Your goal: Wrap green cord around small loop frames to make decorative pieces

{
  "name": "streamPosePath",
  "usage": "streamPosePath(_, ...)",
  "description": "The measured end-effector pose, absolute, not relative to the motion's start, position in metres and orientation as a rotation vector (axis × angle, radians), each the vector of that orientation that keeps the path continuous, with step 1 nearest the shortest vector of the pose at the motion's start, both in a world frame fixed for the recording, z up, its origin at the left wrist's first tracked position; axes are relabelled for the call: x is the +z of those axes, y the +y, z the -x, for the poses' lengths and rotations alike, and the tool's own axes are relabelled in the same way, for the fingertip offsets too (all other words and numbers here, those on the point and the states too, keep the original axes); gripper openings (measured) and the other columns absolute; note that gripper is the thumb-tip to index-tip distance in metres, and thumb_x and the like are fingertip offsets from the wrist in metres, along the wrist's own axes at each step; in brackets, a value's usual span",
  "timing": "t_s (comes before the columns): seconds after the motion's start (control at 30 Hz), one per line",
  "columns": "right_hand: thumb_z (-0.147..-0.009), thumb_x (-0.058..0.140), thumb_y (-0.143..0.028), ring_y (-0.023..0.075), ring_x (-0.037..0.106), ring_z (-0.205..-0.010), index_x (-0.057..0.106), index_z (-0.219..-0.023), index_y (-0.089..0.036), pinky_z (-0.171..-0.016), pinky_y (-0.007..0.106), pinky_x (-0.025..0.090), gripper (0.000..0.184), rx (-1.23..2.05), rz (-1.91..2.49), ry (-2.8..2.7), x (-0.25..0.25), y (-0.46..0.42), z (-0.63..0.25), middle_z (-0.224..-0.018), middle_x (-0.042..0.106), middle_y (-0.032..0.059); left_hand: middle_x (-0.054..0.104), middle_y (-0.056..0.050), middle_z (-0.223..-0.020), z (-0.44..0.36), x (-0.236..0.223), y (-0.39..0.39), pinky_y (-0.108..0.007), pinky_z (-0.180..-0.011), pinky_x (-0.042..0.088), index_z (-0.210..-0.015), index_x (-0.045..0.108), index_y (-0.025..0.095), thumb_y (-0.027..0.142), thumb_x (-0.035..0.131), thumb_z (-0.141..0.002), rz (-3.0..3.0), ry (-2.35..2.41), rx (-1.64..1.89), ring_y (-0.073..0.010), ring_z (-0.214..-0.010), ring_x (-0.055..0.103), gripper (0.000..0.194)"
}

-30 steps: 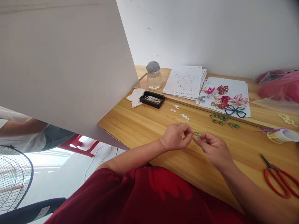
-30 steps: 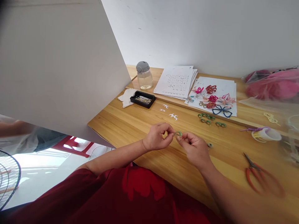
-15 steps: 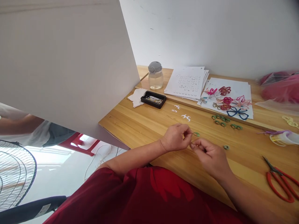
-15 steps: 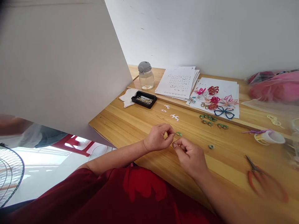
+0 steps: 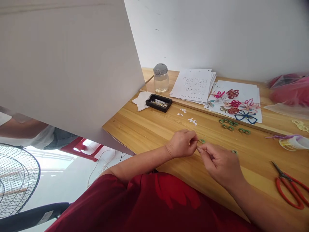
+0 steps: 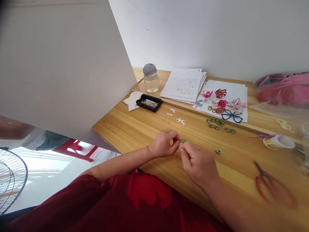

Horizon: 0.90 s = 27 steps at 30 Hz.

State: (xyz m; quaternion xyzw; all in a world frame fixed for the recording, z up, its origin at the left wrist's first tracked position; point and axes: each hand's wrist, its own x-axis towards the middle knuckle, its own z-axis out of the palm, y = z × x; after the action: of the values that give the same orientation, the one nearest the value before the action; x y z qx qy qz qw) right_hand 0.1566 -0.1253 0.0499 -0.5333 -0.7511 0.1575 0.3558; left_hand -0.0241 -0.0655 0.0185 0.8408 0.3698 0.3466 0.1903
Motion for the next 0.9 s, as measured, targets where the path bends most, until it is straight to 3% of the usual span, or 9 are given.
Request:
streamPosePath(0.1, -0.094, 0.062, -0.039, 0.0152, 0.055, -0.058, 0.073, -0.082, -0.025, -0.06, 0.03, 0.037, 0.022, 0.37, 1.41, -1.904, 0.059, -0.113, -0.165, -0.06, 0.06, -0.0014, 0.069, -0.005, -0.078, 0.025, 0.021, -0.07, -0.028, -0.075, 0.053, -0.085, 0.062, 0.019, 0.016, 0.057, -0.089, -2.434, 0.792, 0.937, -0.0162, -0.077, 0.065, 0.007)
streamPosePath(0.2, -0.088, 0.067, -0.051, 0.0122, 0.039, -0.046, 0.069, -0.073, -0.023, -0.049, 0.029, 0.029, 0.031, 0.685, 1.496, -1.711, 0.053, -0.101, -0.17, -0.05, 0.045, -0.0054, 0.069, -0.004, -0.078, 0.023, 0.023, -0.07, -0.027, -0.075, 0.053, -0.085, 0.062, 0.019, 0.018, 0.057, -0.09, -2.329, 0.828, 1.074, -0.0146, -0.076, 0.065, 0.007)
streamPosePath(0.27, -0.088, 0.066, -0.055, 0.0118, 0.036, -0.046, 0.066, -0.07, -0.023, -0.047, 0.029, 0.028, 0.037, 0.845, 1.516, -1.642, 0.044, -0.106, -0.165, -0.05, 0.041, -0.0058, 0.068, -0.003, -0.076, 0.021, 0.022, -0.067, -0.028, -0.074, 0.053, -0.083, 0.06, 0.019, 0.02, 0.06, -0.089, -2.264, 0.988, 1.133, -0.0147, -0.074, 0.064, 0.006)
streamPosePath(0.37, -0.093, 0.064, -0.044, 0.0124, 0.041, -0.049, 0.069, -0.076, -0.024, -0.054, 0.03, 0.032, 0.027, 0.681, 1.503, -1.751, 0.042, -0.122, -0.157, -0.052, 0.045, -0.0054, 0.068, -0.003, -0.075, 0.021, 0.018, -0.063, -0.029, -0.071, 0.051, -0.081, 0.058, 0.018, 0.018, 0.061, -0.086, -2.3, 1.08, 1.073, -0.0156, -0.071, 0.063, 0.006)
streamPosePath(0.5, -0.092, 0.065, -0.04, 0.0134, 0.047, -0.053, 0.074, -0.08, -0.025, -0.057, 0.031, 0.033, 0.021, 0.482, 1.458, -1.795, 0.056, -0.117, -0.164, -0.055, 0.054, -0.0026, 0.068, -0.004, -0.077, 0.024, 0.018, -0.066, -0.028, -0.073, 0.052, -0.085, 0.061, 0.018, 0.014, 0.058, -0.089, -2.457, 0.812, 0.94, -0.0162, -0.075, 0.065, 0.006)
streamPosePath(0.57, -0.086, 0.072, -0.045, 0.0117, 0.039, -0.049, 0.074, -0.076, -0.024, -0.052, 0.03, 0.028, 0.024, 0.691, 1.49, -1.673, 0.054, -0.104, -0.17, -0.053, 0.05, -0.0031, 0.069, -0.004, -0.078, 0.024, 0.02, -0.067, -0.026, -0.075, 0.052, -0.086, 0.062, 0.018, 0.015, 0.058, -0.089, -2.411, 0.734, 0.989, -0.0147, -0.076, 0.065, 0.006)
streamPosePath(0.67, -0.059, 0.093, -0.054, 0.0076, 0.031, -0.045, 0.068, -0.067, -0.022, -0.045, 0.026, 0.02, 0.041, 1.303, 1.43, -1.181, 0.038, -0.093, -0.169, -0.049, 0.042, -0.0067, 0.069, -0.003, -0.076, 0.021, 0.021, -0.065, -0.026, -0.073, 0.052, -0.083, 0.062, 0.018, 0.019, 0.062, -0.089, -2.24, 0.881, 1.176, -0.0135, -0.073, 0.063, 0.006)
streamPosePath(0.77, -0.059, 0.09, -0.064, 0.0079, 0.034, -0.041, 0.064, -0.068, -0.022, -0.041, 0.025, 0.024, 0.05, 1.431, 1.391, -1.053, 0.02, -0.099, -0.155, -0.049, 0.044, -0.0067, 0.07, -0.003, -0.077, 0.015, 0.02, -0.059, -0.025, -0.07, 0.051, -0.082, 0.063, 0.017, 0.023, 0.064, -0.089, -2.068, 1.049, 1.254, -0.0128, -0.072, 0.063, 0.009)
streamPosePath(0.9, -0.058, 0.089, -0.065, 0.0073, 0.034, -0.04, 0.06, -0.066, -0.023, -0.04, 0.024, 0.028, 0.052, 1.474, 1.359, -0.998, 0.017, -0.108, -0.145, -0.047, 0.041, -0.0079, 0.073, -0.005, -0.085, 0.006, 0.021, -0.055, -0.02, -0.062, 0.05, -0.085, 0.066, 0.016, 0.023, 0.065, -0.088, -1.772, 1.069, 1.219, -0.012, -0.075, 0.066, 0.008)
